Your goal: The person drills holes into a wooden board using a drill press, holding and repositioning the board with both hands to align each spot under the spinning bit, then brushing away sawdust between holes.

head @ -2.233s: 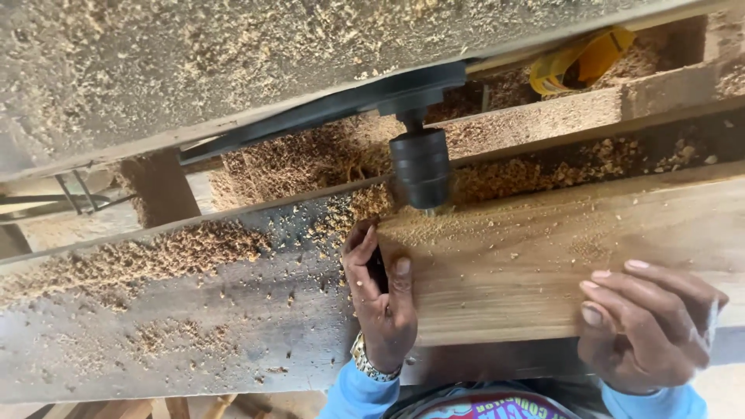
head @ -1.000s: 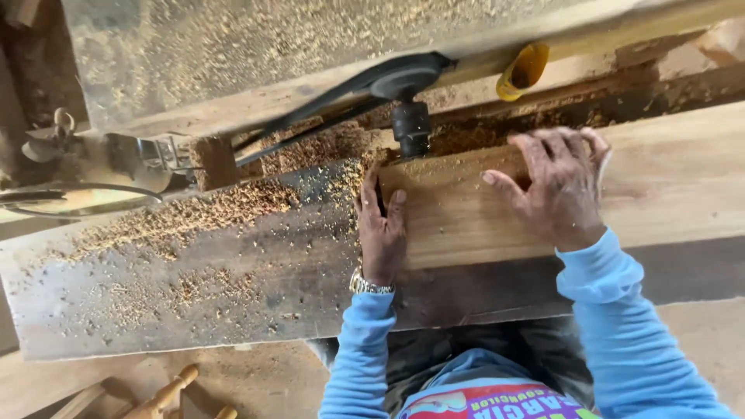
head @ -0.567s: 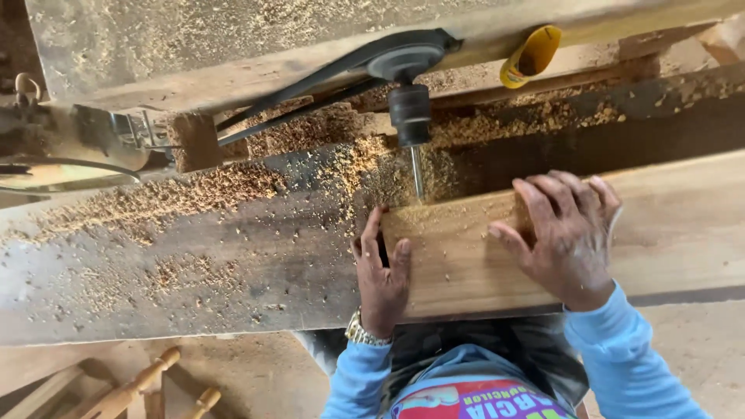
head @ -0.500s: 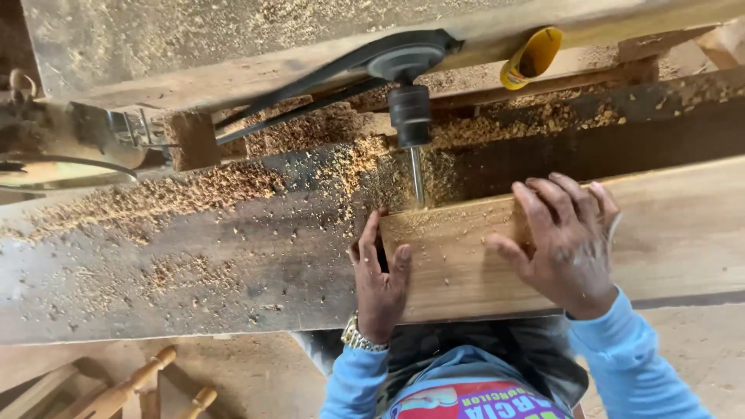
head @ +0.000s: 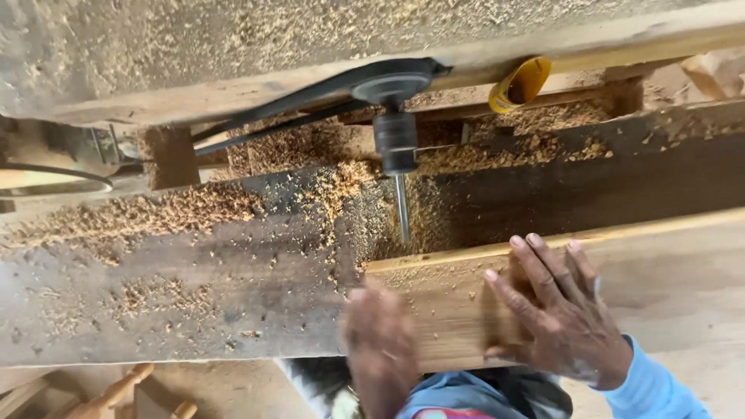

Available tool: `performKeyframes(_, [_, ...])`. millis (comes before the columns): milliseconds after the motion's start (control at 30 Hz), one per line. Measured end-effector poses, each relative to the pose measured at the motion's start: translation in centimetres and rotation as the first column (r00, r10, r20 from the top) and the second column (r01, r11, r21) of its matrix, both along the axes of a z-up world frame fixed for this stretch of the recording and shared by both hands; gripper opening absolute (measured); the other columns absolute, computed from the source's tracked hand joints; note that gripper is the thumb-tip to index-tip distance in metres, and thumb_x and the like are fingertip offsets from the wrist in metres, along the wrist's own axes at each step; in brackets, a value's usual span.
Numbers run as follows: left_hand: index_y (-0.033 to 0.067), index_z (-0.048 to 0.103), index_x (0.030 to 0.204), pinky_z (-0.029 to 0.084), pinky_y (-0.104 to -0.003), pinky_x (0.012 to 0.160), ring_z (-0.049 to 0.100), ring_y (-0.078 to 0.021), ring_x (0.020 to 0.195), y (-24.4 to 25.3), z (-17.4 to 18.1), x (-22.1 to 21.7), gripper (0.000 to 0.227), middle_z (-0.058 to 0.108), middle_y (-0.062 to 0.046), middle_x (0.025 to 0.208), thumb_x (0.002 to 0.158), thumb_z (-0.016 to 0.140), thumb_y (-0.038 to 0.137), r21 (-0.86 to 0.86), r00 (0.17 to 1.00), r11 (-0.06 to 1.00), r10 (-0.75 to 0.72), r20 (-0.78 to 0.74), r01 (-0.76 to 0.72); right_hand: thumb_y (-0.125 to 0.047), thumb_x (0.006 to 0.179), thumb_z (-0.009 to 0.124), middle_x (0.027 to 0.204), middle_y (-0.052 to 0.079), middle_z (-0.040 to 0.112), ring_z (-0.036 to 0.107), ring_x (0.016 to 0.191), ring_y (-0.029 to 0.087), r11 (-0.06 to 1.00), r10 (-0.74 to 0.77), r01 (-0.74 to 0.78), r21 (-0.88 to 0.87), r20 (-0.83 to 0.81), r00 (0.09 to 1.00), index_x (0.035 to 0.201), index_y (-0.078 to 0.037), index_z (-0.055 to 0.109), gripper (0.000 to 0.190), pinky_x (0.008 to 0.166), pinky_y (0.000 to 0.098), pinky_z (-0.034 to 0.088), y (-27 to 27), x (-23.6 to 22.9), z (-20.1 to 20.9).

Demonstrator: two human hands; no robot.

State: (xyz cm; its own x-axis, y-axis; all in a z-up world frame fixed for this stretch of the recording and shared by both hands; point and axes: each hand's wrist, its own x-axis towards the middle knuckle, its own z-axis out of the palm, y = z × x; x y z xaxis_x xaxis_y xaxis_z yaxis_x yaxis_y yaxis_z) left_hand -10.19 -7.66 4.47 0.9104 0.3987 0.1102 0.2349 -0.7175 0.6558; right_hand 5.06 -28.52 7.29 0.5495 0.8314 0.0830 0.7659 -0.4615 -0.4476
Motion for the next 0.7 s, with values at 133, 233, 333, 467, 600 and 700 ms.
performKeyframes(133, [0.0089, 0.041, 0.157, 0.015, -0.054, 0.133, 0.019, -0.0299, 0.16, -5.3, 2.5, 1.1, 0.063, 0.033, -0.013, 0.17, 0.109, 0.057, 0.047, 0.108, 0.843, 0.836, -0.531, -0.087, 0.538, -0.029, 0.097, 0.064, 0.156, 0.025, 0.044, 0.039, 0.149, 0.038, 0.977, -0.107, 0.1, 0.187, 0.026, 0.994, 0.142, -0.009, 0.055, 0.05, 0.128, 0.0563, 0.021, -2.0, -0.5, -1.3])
performKeyframes(233, [0.0118, 0.033, 0.164, 0.003, -0.055, 0.133, 0.007, -0.028, 0.164, -7.3, 0.2, 2.1, 0.076, 0.021, -0.012, 0.175, 0.106, 0.05, 0.059, 0.007, 0.708, 0.712, -0.698, -0.102, 0.703, -0.029, 0.104, 0.057, 0.149, 0.019, 0.063, 0.072, 0.118, 0.018, 0.682, -0.572, 0.637, 0.359, -0.281, 0.771, 0.125, -0.014, 0.066, 0.027, 0.078, 0.0262, 0.056, -9.7, -3.2, -9.7])
performKeyframes(333, [0.02, 0.015, 0.17, -0.01, -0.052, 0.13, -0.007, -0.0273, 0.164, -2.3, 0.5, 4.3, 0.086, 0.006, -0.006, 0.175, 0.104, 0.031, 0.072, 0.239, 0.763, 0.728, -0.637, -0.107, 0.642, -0.037, 0.105, 0.063, 0.144, 0.015, 0.067, 0.07, 0.106, 0.022, 0.566, -0.684, 0.774, 0.285, -0.362, 0.634, 0.118, -0.012, 0.065, 0.029, 0.085, 0.0359, 0.059, -8.6, -1.6, -6.5])
performKeyframes(467, [0.0209, 0.02, 0.164, 0.038, -0.055, 0.116, 0.048, -0.0361, 0.14, 5.9, -7.0, -4.7, 0.085, 0.036, -0.014, 0.169, 0.098, 0.045, 0.069, -0.831, 0.945, 0.534, -0.165, -0.283, -0.155, -0.047, 0.101, 0.063, 0.144, 0.026, 0.052, 0.05, 0.137, 0.04, 0.889, -0.33, 0.301, 0.346, 0.028, 0.944, 0.133, 0.003, 0.053, 0.06, 0.118, 0.0565, 0.041, -5.8, 1.4, -1.3])
performKeyframes(600, [0.0231, 0.014, 0.164, 0.015, -0.059, 0.131, 0.022, -0.0439, 0.158, 8.5, 1.8, -4.2, 0.093, 0.018, -0.022, 0.169, 0.095, 0.06, 0.066, 0.525, 0.973, 0.85, 0.083, -0.215, 0.043, -0.079, 0.082, 0.053, 0.163, 0.024, 0.02, 0.012, 0.154, 0.038, 0.994, -0.036, 0.033, 0.105, 0.027, 0.999, 0.152, -0.003, 0.034, 0.105, 0.124, 0.0565, 0.005, -6.2, 2.3, -0.4])
performKeyframes(700, [0.0184, 0.012, 0.167, 0.012, -0.062, 0.131, 0.013, -0.0461, 0.159, 5.8, 2.5, -3.9, 0.115, 0.011, -0.025, 0.171, 0.084, 0.065, 0.076, 0.242, 0.964, 0.936, -0.227, -0.136, 0.255, -0.086, 0.073, 0.047, 0.166, 0.019, 0.003, -0.004, 0.155, 0.034, 0.991, 0.134, -0.134, 0.022, -0.017, 0.991, 0.158, -0.01, 0.021, 0.118, 0.121, 0.0548, -0.008, -6.0, 2.5, 0.2])
